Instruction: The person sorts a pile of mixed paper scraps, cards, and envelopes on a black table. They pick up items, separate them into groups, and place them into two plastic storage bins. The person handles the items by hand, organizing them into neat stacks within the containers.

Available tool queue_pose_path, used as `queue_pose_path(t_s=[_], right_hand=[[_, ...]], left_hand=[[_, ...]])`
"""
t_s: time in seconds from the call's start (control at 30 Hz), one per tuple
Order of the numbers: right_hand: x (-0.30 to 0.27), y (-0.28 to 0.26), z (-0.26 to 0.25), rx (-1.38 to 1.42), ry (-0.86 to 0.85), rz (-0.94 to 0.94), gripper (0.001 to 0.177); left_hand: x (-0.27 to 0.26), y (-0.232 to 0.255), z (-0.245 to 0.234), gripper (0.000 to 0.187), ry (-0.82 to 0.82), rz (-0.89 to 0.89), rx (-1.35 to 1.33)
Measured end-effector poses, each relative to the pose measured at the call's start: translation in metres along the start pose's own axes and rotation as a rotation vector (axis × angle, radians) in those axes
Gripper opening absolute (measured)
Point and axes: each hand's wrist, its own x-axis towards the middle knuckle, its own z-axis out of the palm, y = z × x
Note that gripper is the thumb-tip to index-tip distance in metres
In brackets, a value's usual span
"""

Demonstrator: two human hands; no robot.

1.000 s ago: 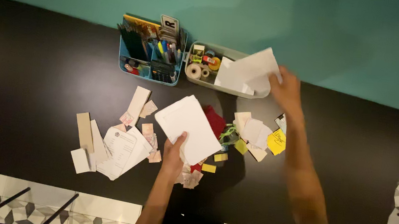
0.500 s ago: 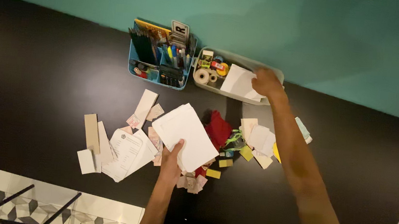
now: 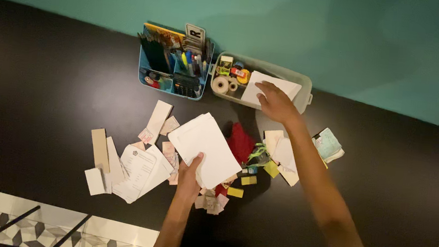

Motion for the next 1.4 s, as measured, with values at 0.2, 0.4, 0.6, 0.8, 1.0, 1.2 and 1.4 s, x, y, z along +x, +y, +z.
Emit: queue_pose_path(t_s=[0.2,0.4,0.6,0.8,1.0,1.2,1.4], right_hand=[[0.016,0.045,0.015,-0.015,-0.115,0.205,0.056],[0.007,0.021,-0.007,0.046,-0.106,0.353,0.052],[-0.032,-0.045,-0.032,0.295,0.26,0.253,0.037],[-0.092,-0.123,-0.016,0.786,0.027,0.277,0.046],[-0.117,-0.124,-0.007,0.793,0.066,0.579,0.031],[-0.122,-0.064,-0.024,0.82,0.316,0.454,0.025],[-0.086,-0.016,-0.071,0.539,0.573,0.265,0.02]], left_hand=[[0.001,0.0,0.003,0.049,0.027,-0.007,-0.006],[0.003,-0.002,0.009,0.051,0.048,-0.058,0.045],[0.008,-0.004,0.018,0.054,-0.052,-0.01,-0.137],[0.002,0.003,0.046,0.052,-0.024,-0.031,0.037],[0.003,-0.002,0.046,0.054,-0.083,-0.016,0.008],[-0.001,-0.005,0.042,0.055,-0.051,-0.05,0.053],[-0.012,-0.005,0.033,0.054,-0.08,-0.02,0.049]])
